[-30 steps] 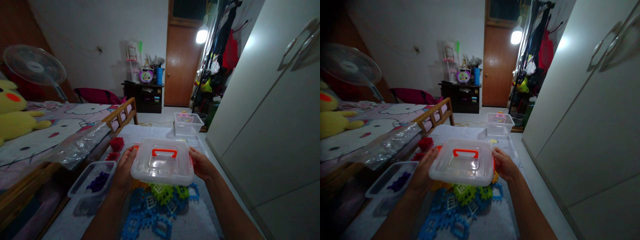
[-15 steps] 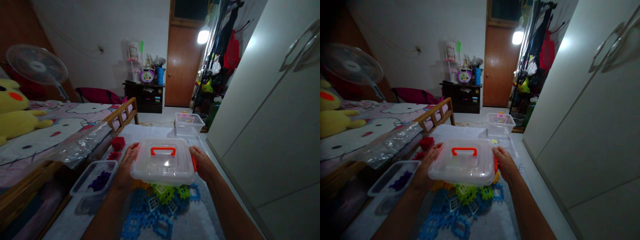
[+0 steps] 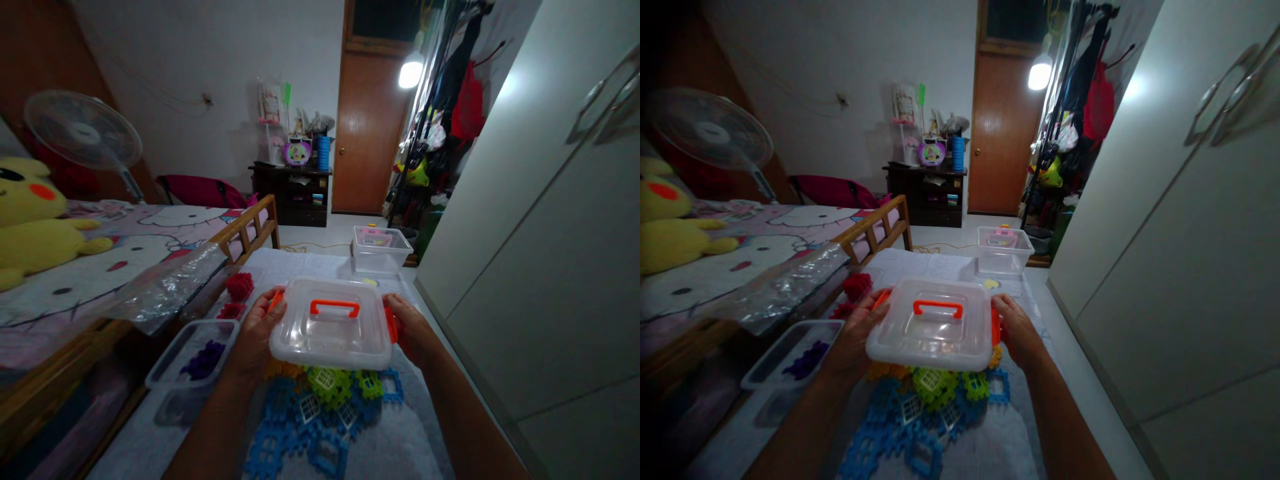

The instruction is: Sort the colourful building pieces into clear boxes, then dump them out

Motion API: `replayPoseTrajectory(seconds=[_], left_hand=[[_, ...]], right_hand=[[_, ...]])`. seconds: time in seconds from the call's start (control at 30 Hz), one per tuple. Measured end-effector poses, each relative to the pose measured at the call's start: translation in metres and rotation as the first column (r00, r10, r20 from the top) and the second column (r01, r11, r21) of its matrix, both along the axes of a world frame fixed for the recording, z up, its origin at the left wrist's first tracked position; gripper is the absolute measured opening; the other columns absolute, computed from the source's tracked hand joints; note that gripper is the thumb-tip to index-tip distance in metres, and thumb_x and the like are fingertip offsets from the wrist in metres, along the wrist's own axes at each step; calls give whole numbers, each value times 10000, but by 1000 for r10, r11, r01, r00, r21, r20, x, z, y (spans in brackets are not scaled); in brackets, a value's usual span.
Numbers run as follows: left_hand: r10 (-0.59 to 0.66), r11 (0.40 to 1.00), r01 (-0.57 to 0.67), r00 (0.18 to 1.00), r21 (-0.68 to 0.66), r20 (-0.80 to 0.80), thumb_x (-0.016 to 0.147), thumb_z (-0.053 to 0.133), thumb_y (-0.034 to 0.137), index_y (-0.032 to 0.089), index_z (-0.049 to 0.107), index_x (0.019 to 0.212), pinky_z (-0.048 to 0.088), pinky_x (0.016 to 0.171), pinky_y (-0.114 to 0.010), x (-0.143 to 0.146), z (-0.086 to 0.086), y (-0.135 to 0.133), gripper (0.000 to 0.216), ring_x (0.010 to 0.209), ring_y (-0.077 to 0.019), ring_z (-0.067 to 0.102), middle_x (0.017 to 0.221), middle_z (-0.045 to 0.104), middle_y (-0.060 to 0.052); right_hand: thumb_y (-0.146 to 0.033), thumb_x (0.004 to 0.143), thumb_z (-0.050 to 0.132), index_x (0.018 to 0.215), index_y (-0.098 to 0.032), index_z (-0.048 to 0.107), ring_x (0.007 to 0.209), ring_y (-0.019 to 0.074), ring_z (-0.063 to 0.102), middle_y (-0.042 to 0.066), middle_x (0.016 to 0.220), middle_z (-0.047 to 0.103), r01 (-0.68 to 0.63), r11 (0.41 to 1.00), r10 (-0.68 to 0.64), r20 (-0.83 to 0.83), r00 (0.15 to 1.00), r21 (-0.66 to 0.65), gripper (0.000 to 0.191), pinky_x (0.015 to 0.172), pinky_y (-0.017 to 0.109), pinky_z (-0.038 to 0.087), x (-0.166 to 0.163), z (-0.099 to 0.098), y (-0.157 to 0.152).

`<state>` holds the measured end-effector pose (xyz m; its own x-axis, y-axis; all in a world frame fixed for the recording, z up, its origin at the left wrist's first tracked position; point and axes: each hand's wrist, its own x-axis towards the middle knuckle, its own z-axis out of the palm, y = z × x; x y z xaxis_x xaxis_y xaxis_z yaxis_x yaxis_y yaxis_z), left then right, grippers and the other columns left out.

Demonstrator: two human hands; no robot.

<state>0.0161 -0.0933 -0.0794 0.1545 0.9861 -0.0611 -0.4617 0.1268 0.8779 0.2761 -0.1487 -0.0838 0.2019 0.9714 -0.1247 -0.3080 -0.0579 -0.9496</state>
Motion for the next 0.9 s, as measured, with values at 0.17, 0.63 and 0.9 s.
replayPoseTrajectory(seconds=[0.17,0.63,0.9], left_hand=[[-7,1000,7,1000,0,8,715,772,362,157,557,1109,532,648,-247,1,-1,-1,494,680,-140,648,905,689,-39],[165,959,-56,905,276,-391,695,718,298,189,650,1177,459,973,-365,1,11,-13,499,1144,-296,592,1223,654,-103],[191,931,72,739,357,-646,766,656,336,181,492,1376,243,1158,-490,-9,12,-16,651,1374,-338,375,1444,464,-148]], right_hand=[[-472,717,759,986,-231,597,586,133,608,-17,756,667,-66,997,67,18,998,-26,395,502,234,471,-4,-2,-4],[-434,790,671,1056,-262,689,767,236,656,36,988,731,87,996,-89,395,915,22,317,635,329,519,-5,3,-8],[-383,774,651,1122,-257,674,819,240,693,52,1052,731,-23,999,21,-62,998,-33,371,649,341,567,-3,9,-10]])
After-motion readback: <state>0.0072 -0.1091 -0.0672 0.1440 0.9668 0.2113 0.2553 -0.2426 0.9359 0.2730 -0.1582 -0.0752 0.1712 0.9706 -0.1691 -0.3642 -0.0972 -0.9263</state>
